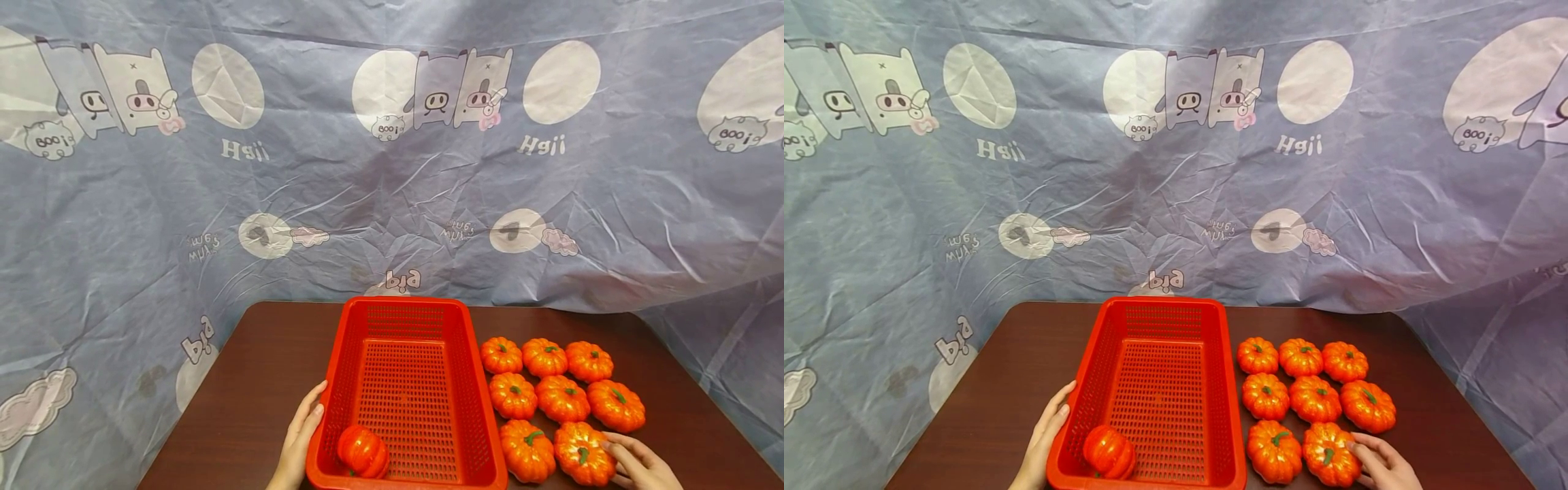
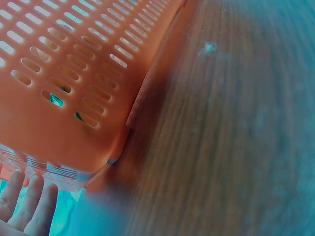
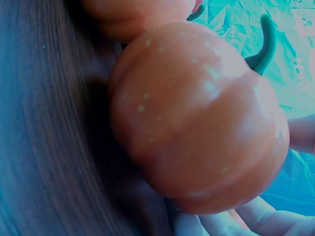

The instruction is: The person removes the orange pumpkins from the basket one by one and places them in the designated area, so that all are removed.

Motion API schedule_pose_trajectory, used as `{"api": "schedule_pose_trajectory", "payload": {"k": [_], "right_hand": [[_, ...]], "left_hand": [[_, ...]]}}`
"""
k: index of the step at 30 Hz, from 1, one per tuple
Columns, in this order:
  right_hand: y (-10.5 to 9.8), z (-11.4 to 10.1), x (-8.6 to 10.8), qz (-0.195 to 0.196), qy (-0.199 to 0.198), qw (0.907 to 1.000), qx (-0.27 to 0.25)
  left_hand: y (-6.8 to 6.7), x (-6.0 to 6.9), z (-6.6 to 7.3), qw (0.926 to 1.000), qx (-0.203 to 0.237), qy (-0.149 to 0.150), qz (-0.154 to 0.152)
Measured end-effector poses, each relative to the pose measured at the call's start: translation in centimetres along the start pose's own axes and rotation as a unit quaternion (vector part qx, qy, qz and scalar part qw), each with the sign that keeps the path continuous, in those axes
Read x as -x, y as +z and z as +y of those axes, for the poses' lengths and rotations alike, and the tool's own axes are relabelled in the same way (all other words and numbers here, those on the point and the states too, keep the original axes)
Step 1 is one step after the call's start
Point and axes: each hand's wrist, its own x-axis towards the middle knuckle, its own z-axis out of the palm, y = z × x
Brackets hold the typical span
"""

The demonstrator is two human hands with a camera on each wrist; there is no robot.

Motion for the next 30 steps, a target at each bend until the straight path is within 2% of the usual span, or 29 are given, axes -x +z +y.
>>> {"api": "schedule_pose_trajectory", "payload": {"k": [14, 22, 26, 30], "right_hand": [[-0.5, 0.5, -0.4, -0.008, -0.002, 0.9998, -0.018], [-0.5, 1.0, -0.4, 0.013, -0.006, 0.9996, -0.024], [-0.5, 0.6, 0.0, 0.024, -0.018, 0.9995, 0.012], [-0.4, -0.7, 0.9, 0.042, -0.074, 0.9926, 0.087]], "left_hand": [[0.0, 0.0, 0.0, 1.0, -0.002, 0.008, 0.002], [0.0, 0.0, -0.1, 0.9999, -0.009, 0.009, 0.006], [0.0, 0.0, -0.1, 0.9998, -0.01, 0.011, 0.009], [0.0, 0.0, -0.1, 0.9999, -0.007, 0.013, 0.008]]}}
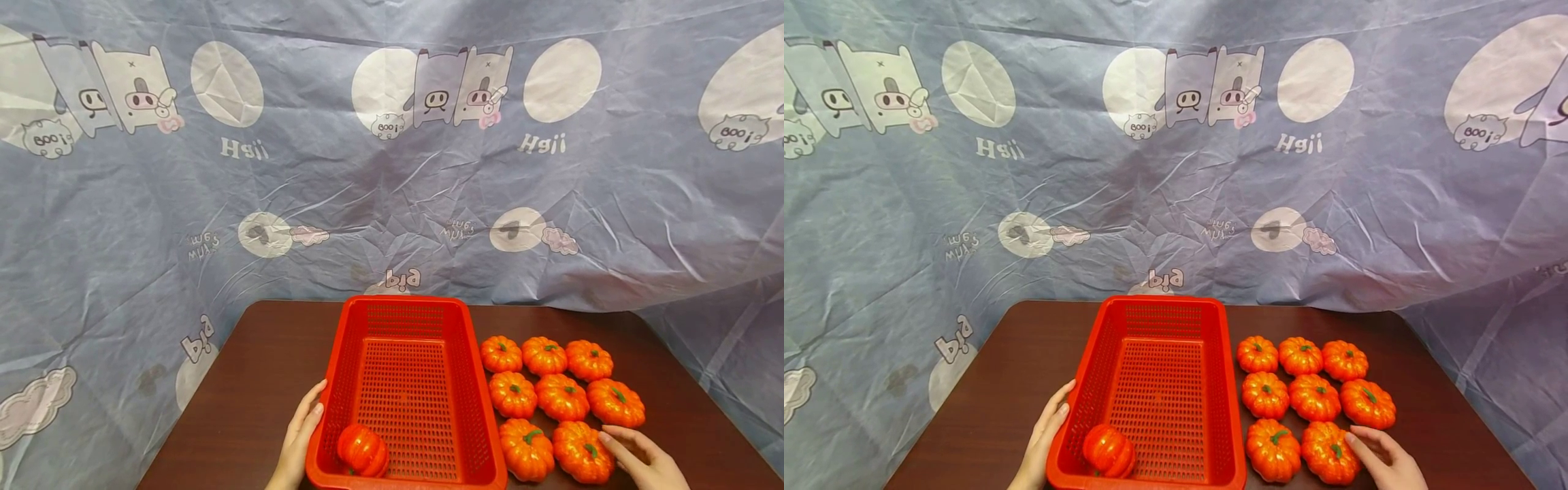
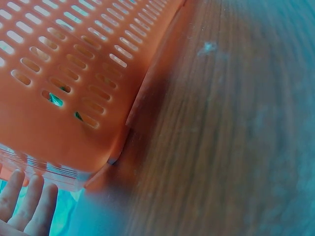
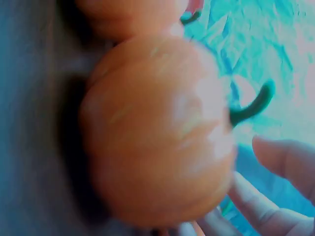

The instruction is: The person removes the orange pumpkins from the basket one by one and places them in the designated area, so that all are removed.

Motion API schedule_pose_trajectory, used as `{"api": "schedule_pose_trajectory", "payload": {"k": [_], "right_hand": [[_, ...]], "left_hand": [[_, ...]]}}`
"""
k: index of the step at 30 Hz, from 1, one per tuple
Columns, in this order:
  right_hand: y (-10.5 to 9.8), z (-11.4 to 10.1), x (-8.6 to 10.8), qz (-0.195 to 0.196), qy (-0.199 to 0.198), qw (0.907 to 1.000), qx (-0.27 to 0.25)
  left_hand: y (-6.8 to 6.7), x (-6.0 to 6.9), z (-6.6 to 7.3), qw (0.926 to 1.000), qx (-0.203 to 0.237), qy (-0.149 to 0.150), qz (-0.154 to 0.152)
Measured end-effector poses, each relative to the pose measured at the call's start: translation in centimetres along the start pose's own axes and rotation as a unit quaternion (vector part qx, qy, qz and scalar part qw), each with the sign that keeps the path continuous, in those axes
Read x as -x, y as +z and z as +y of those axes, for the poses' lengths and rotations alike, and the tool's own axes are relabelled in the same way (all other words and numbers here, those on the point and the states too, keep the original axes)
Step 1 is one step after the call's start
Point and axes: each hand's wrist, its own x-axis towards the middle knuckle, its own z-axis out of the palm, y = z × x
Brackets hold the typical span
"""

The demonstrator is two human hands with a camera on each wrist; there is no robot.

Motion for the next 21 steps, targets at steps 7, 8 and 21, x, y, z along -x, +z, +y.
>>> {"api": "schedule_pose_trajectory", "payload": {"k": [7, 8, 21], "right_hand": [[-0.3, -5.2, 1.4, 0.01, -0.062, 0.9907, 0.121], [-0.2, -6.1, 1.6, 0.012, -0.068, 0.9889, 0.131], [3.3, -14.7, 2.5, -0.015, -0.207, 0.9765, 0.057]], "left_hand": [[-0.1, 0.0, 0.0, 1.0, 0.003, -0.001, 0.001], [-0.1, 0.0, 0.0, 1.0, 0.001, -0.003, 0.003], [0.0, 0.0, 0.1, 0.9999, -0.001, -0.017, 0.004]]}}
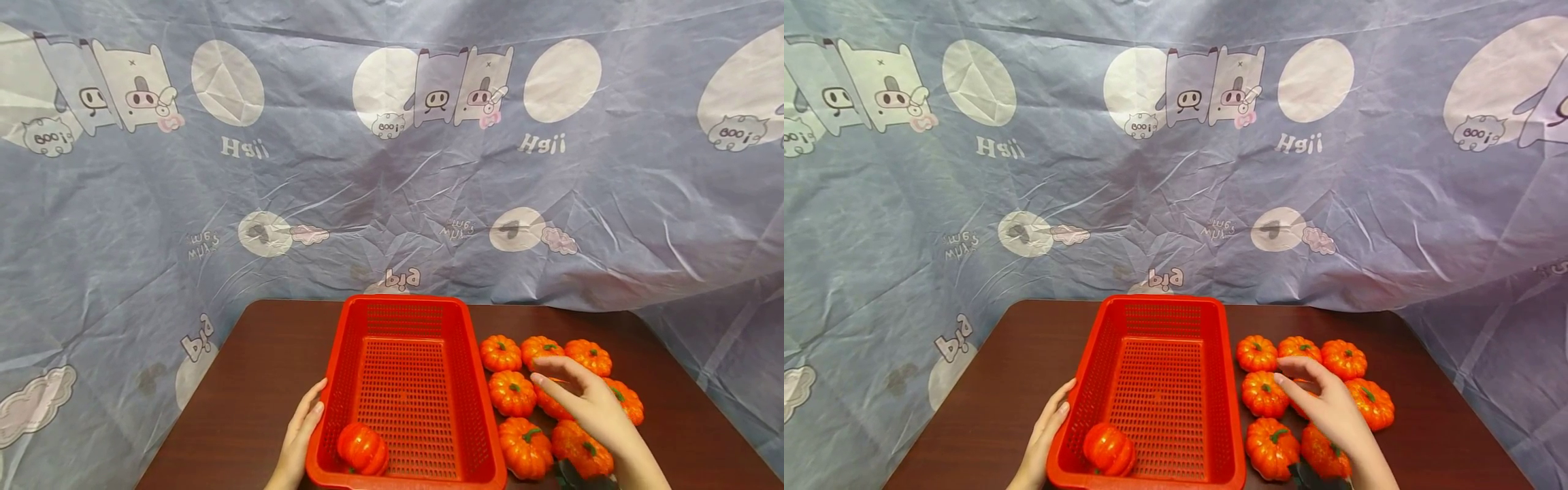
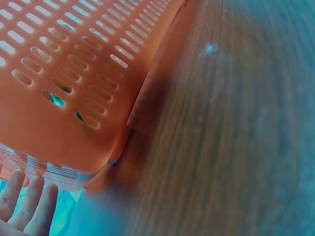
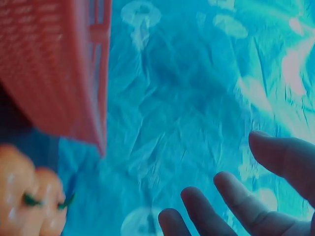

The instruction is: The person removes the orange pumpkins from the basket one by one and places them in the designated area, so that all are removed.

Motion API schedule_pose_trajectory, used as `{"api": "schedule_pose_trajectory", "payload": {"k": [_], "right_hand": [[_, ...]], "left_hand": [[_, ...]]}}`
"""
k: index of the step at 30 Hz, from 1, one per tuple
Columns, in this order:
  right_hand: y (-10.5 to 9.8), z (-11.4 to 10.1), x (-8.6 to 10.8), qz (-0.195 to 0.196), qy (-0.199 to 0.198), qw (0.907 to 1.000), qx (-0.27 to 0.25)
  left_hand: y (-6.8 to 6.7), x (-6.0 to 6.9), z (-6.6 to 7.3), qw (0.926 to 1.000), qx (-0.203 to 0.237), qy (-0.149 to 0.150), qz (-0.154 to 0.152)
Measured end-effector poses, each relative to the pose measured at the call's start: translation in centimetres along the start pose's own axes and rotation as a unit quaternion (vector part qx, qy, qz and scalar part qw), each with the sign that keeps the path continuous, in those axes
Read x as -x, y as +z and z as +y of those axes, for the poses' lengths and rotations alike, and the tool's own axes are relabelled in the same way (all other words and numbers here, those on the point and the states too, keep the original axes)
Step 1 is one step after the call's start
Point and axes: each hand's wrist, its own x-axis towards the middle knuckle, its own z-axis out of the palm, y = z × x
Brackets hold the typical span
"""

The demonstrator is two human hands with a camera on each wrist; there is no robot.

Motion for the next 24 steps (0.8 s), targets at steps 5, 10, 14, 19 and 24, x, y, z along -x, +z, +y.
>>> {"api": "schedule_pose_trajectory", "payload": {"k": [5, 10, 14, 19, 24], "right_hand": [[1.4, -2.5, -1.7, -0.013, -0.049, 0.9985, -0.017], [3.1, -4.5, -3.4, -0.054, -0.102, 0.9908, -0.07], [4.9, -5.8, -4.6, -0.082, -0.143, 0.9828, -0.082], [6.8, -7.4, -5.8, -0.122, -0.175, 0.9732, -0.085], [8.7, -8.9, -6.8, -0.166, -0.21, 0.9587, -0.096]], "left_hand": [[0.1, 0.0, 0.2, 1.0, 0.007, -0.003, -0.002], [0.1, 0.0, 0.2, 0.9999, 0.01, -0.004, -0.002], [0.0, -0.1, 0.1, 1.0, 0.008, -0.004, 0.0], [0.0, -0.1, 0.0, 1.0, 0.002, -0.004, 0.001], [0.0, 0.0, 0.0, 1.0, -0.004, -0.004, 0.004]]}}
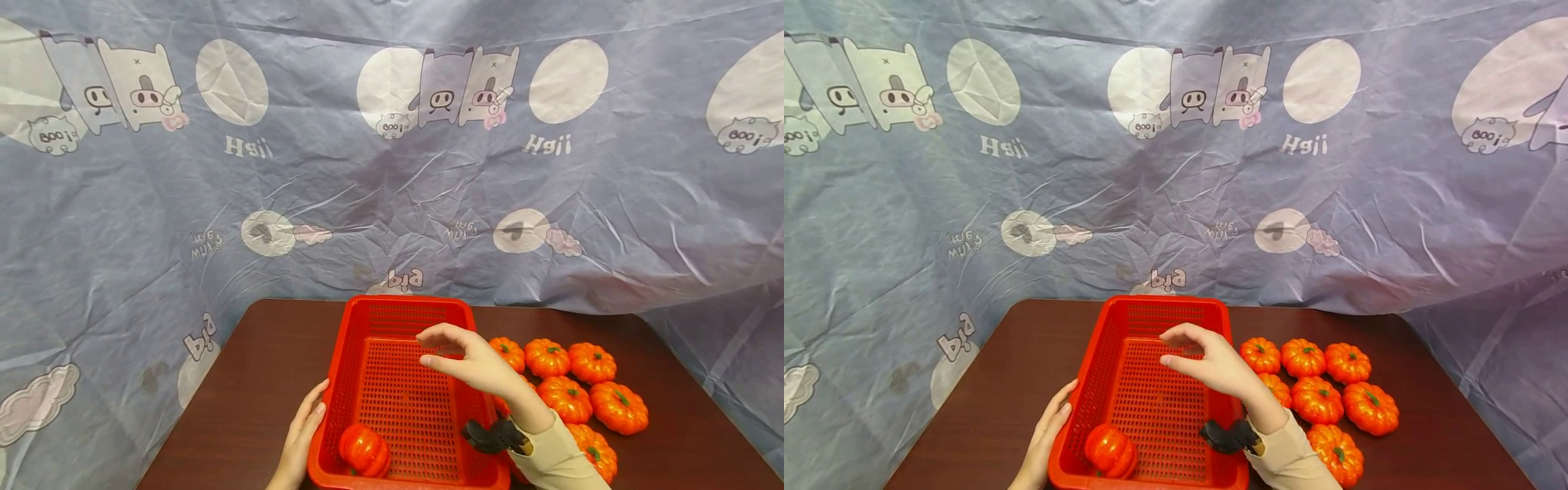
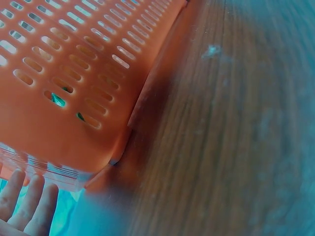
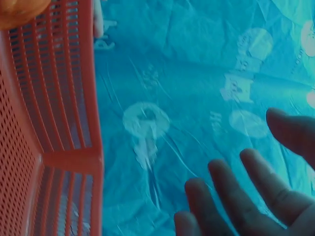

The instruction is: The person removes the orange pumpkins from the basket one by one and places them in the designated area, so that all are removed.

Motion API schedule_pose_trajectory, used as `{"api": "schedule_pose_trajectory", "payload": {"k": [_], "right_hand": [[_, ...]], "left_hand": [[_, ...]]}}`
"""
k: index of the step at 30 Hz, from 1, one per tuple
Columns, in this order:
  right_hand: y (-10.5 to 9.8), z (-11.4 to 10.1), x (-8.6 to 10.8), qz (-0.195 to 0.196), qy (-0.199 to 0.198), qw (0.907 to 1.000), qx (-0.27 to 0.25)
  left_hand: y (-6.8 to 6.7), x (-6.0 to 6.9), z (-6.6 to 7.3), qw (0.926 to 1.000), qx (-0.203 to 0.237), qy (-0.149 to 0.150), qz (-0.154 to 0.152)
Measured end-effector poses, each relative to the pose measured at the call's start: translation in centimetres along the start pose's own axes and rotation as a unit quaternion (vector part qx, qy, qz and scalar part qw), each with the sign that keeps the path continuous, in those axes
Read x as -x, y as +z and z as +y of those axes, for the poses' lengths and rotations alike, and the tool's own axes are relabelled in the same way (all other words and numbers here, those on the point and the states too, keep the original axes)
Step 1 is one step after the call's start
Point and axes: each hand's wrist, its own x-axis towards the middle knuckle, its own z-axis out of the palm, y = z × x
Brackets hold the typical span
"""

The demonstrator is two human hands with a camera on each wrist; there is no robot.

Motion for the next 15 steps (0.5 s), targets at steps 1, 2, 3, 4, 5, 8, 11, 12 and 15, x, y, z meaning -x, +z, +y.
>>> {"api": "schedule_pose_trajectory", "payload": {"k": [1, 2, 3, 4, 5, 8, 11, 12, 15], "right_hand": [[0.4, 0.0, -0.4, -0.01, -0.01, 0.9999, -0.004], [0.7, -0.1, -0.7, -0.021, -0.018, 0.9996, -0.007], [1.1, 0.0, -1.1, -0.031, -0.025, 0.9992, -0.006], [1.5, 0.0, -1.4, -0.041, -0.033, 0.9986, -0.004], [1.9, 0.0, -1.6, -0.052, -0.037, 0.998, -0.006], [3.0, 0.1, -2.3, -0.08, -0.037, 0.9962, -0.005], [4.1, 0.3, -2.9, -0.108, -0.037, 0.9934, -0.009], [4.4, 0.4, -3.1, -0.118, -0.038, 0.9923, -0.008], [5.4, 0.8, -3.5, -0.151, -0.048, 0.9873, -0.006]], "left_hand": [[0.0, 0.0, 0.0, 1.0, 0.0, 0.0, 0.0], [0.0, 0.0, 0.0, 1.0, 0.0, 0.001, 0.0], [0.0, 0.0, 0.0, 1.0, 0.0, 0.002, -0.001], [0.0, 0.0, 0.0, 1.0, 0.001, 0.002, -0.002], [0.0, 0.0, 0.0, 1.0, 0.002, 0.003, -0.003], [0.0, 0.0, 0.0, 1.0, 0.005, 0.003, -0.005], [0.0, 0.0, 0.0, 0.9999, 0.008, 0.004, -0.007], [0.0, 0.0, 0.0, 0.9999, 0.009, 0.004, -0.008], [0.0, 0.0, 0.0, 0.9999, 0.011, 0.002, -0.011]]}}
